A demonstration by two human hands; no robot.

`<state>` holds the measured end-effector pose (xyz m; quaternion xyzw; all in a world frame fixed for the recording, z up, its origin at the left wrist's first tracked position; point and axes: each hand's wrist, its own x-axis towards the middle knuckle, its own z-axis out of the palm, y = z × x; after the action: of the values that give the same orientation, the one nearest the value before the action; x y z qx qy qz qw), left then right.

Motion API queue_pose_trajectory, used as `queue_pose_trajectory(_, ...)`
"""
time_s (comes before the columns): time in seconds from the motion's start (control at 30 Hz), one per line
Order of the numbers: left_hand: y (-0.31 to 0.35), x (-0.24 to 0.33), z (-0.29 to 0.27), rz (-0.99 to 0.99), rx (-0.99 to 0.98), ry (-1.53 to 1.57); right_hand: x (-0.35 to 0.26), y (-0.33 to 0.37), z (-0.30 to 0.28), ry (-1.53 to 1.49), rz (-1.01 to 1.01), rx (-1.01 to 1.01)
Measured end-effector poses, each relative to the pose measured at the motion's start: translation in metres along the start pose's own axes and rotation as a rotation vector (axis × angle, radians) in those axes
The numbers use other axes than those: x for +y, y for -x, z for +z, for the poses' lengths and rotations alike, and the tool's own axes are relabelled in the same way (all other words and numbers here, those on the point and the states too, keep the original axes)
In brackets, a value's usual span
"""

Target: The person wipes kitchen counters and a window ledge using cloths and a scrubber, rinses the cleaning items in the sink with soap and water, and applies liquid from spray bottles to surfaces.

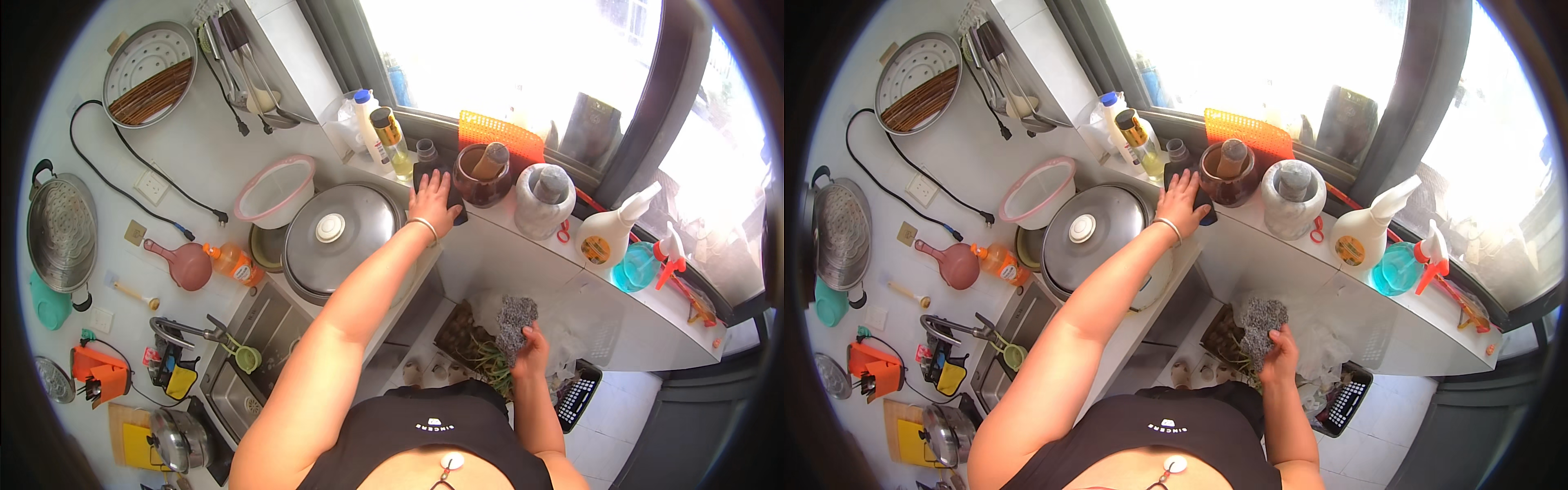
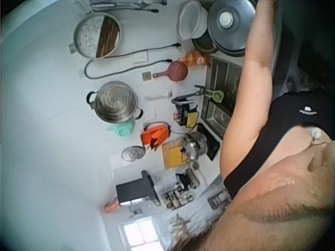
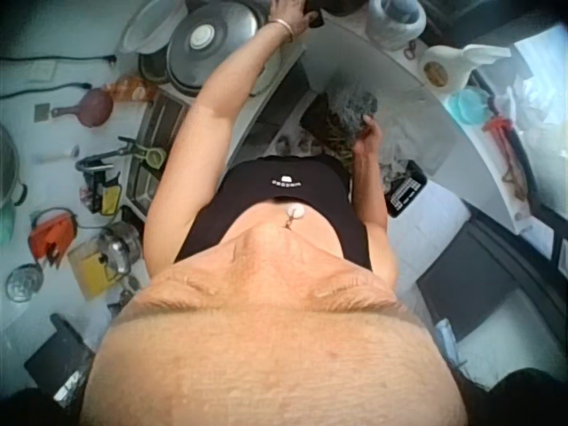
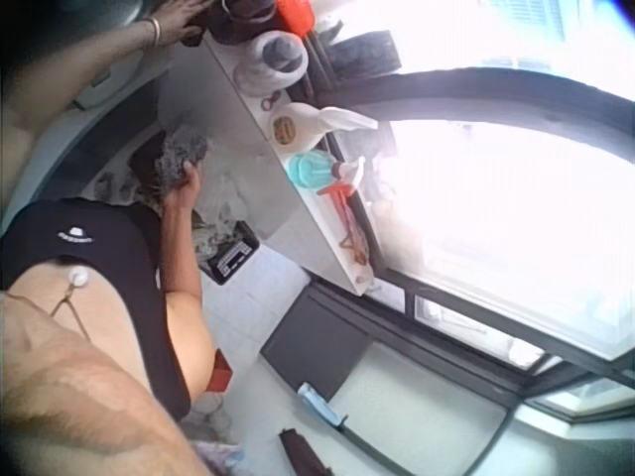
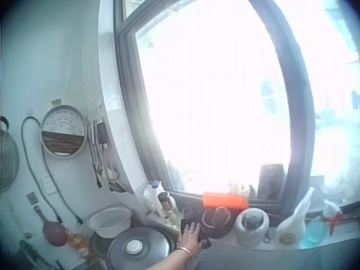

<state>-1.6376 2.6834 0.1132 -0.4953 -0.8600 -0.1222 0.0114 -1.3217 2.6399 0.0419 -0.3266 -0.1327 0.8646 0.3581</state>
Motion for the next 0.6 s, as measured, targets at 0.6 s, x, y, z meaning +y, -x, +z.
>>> queue_pose_trajectory(0.6, -0.029, -0.038, -0.006, 0.059, 0.045, -0.001, 0.029, 0.002, -0.015, -0.045, 0.007, 0.039)
